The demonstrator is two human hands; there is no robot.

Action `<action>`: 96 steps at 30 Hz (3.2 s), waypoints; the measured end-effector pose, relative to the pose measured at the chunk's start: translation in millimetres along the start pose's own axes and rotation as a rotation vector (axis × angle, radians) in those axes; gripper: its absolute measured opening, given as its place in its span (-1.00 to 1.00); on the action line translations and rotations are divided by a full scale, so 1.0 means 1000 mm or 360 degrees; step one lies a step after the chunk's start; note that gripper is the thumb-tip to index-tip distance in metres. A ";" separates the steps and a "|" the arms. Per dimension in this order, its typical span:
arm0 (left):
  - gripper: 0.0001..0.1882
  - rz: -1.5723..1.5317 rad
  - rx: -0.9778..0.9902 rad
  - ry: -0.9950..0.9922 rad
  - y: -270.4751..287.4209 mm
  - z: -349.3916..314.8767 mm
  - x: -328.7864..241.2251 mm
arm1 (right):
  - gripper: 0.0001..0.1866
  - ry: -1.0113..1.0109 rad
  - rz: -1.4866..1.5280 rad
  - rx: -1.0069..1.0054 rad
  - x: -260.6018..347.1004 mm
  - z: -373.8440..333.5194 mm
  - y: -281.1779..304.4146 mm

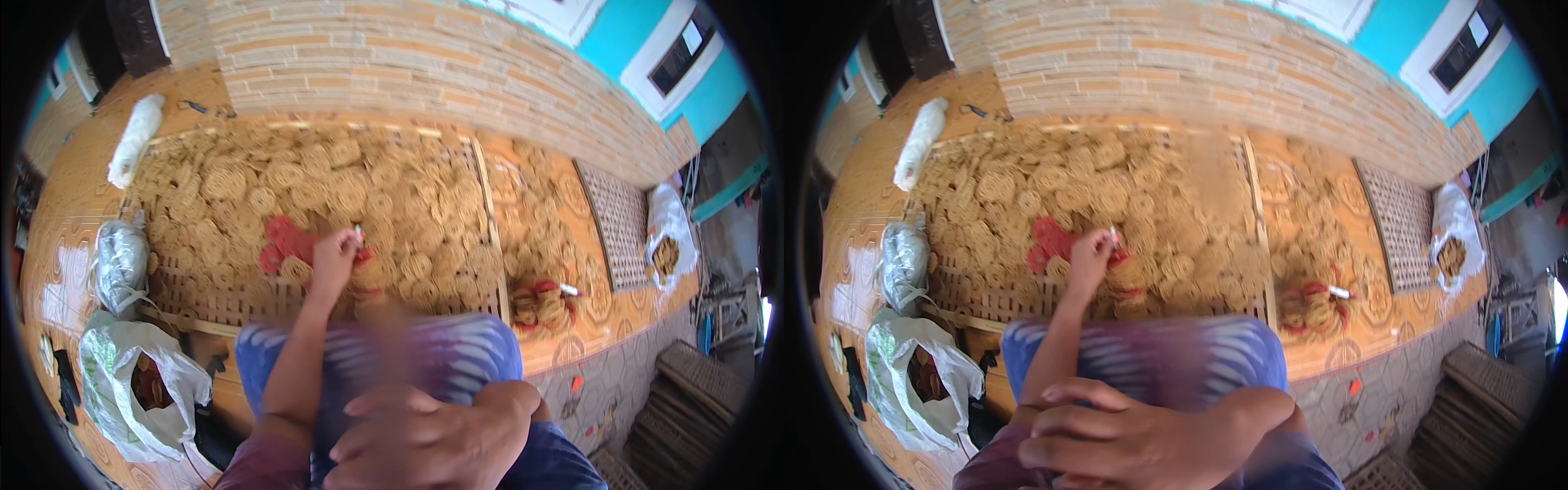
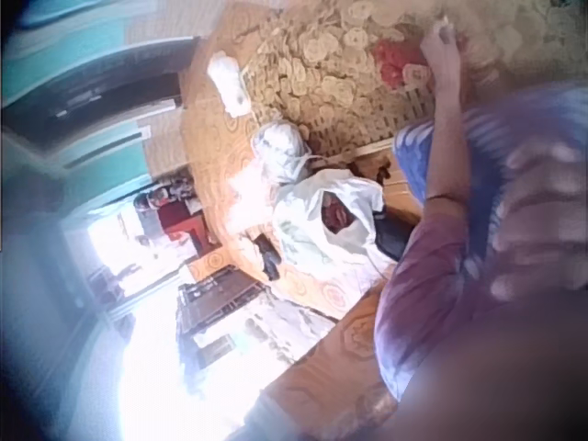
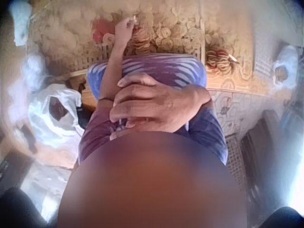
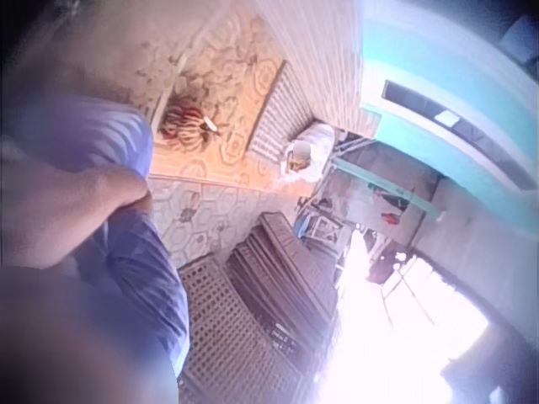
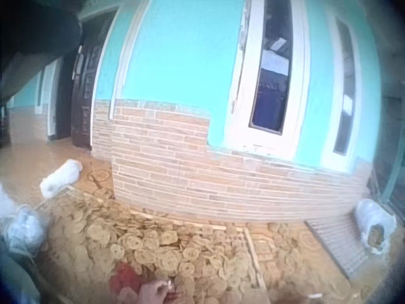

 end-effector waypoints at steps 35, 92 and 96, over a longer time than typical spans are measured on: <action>-0.79 -0.0899 0.0477 0.0671 -0.051 0.019 0.012 | -0.77 -0.1800 -0.0168 -0.0563 -0.310 -0.177 0.091; -0.67 -0.0234 0.0712 0.0155 -0.035 0.025 0.011 | -0.67 -0.1294 -0.0870 -0.0034 -0.264 -0.108 0.047; -0.73 -0.0388 0.0619 0.0256 -0.035 0.028 0.025 | -0.68 -0.1291 -0.0853 0.0014 -0.276 -0.103 0.045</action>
Point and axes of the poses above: each hand's wrist, its own z-axis towards the middle knuckle, its own y-axis out of the back of the hand, x = y × z, the point moved 1 cm from there along z, towards the middle knuckle, and after that the axes turned 9 degrees about -z, right-handed, at the moved point
